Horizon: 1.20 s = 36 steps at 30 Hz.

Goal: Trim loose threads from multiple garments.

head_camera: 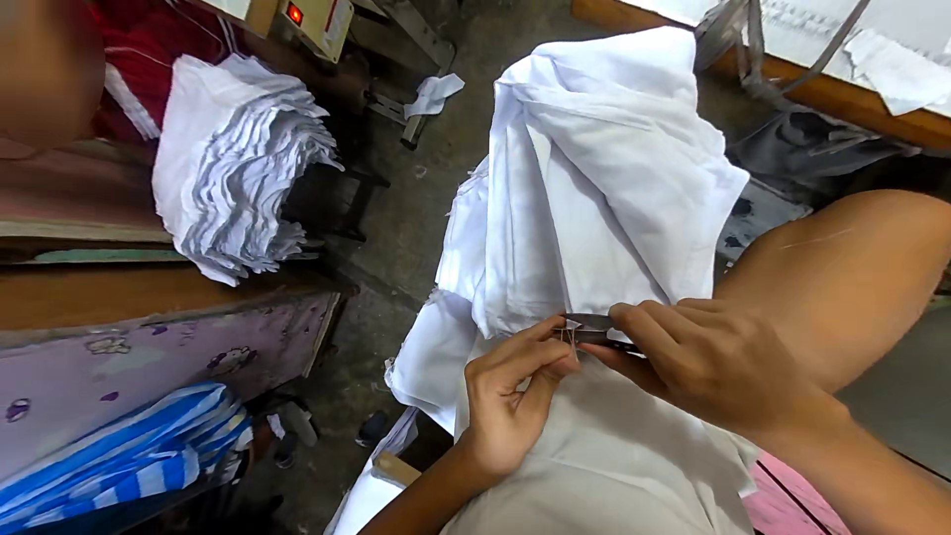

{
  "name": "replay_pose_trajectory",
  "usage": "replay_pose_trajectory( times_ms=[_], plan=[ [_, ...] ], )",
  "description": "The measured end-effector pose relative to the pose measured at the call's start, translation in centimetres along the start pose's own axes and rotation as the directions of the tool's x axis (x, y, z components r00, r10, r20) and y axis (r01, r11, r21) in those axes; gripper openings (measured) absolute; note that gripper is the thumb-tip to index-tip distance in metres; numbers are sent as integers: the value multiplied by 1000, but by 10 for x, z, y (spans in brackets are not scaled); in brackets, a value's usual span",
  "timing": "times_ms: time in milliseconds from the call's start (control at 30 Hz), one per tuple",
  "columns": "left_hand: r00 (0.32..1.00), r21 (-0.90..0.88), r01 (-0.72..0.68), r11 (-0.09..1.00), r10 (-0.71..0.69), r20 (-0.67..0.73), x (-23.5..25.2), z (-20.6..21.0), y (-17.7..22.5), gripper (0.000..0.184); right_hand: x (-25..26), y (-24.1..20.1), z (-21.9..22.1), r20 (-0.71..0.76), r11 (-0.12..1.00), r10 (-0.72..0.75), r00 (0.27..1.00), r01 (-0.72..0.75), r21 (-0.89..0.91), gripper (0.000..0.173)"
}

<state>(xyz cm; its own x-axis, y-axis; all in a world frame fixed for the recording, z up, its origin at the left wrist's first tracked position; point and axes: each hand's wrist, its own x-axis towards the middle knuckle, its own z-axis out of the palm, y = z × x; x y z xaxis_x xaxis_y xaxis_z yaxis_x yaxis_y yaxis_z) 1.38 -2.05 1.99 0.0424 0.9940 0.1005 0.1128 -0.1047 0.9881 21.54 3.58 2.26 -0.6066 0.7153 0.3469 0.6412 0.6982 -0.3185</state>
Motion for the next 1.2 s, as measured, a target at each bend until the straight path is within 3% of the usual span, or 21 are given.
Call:
replay_pose_trajectory(
  times_ms=[267,433,633,967,1067,1200],
  plan=[
    [1000,-57,30,998,-30,2,-2,1,-2,20,1,-2,3,9,988,78,997,-78,131,46],
    [999,-93,49,994,-48,12,0,2,-2,20,1,-17,-1,-27,982,188,982,-187,22,46],
    [999,3,1,1000,-1,39,2,4,-1,21,-2,-33,-8,-12,946,318,948,-319,-58,45],
    [998,24,-11,1000,9,58,2,9,-1,20,-3,-38,-7,-16,934,343,939,-343,-103,44],
    [998,-6,56,998,-56,39,1,6,-2,18,-4,-35,-6,-17,925,374,927,-374,-66,45],
    [959,-172,265,949,-277,-54,9,-11,4,9,-7,-15,-8,10,887,443,896,-441,136,49]
  ],
)
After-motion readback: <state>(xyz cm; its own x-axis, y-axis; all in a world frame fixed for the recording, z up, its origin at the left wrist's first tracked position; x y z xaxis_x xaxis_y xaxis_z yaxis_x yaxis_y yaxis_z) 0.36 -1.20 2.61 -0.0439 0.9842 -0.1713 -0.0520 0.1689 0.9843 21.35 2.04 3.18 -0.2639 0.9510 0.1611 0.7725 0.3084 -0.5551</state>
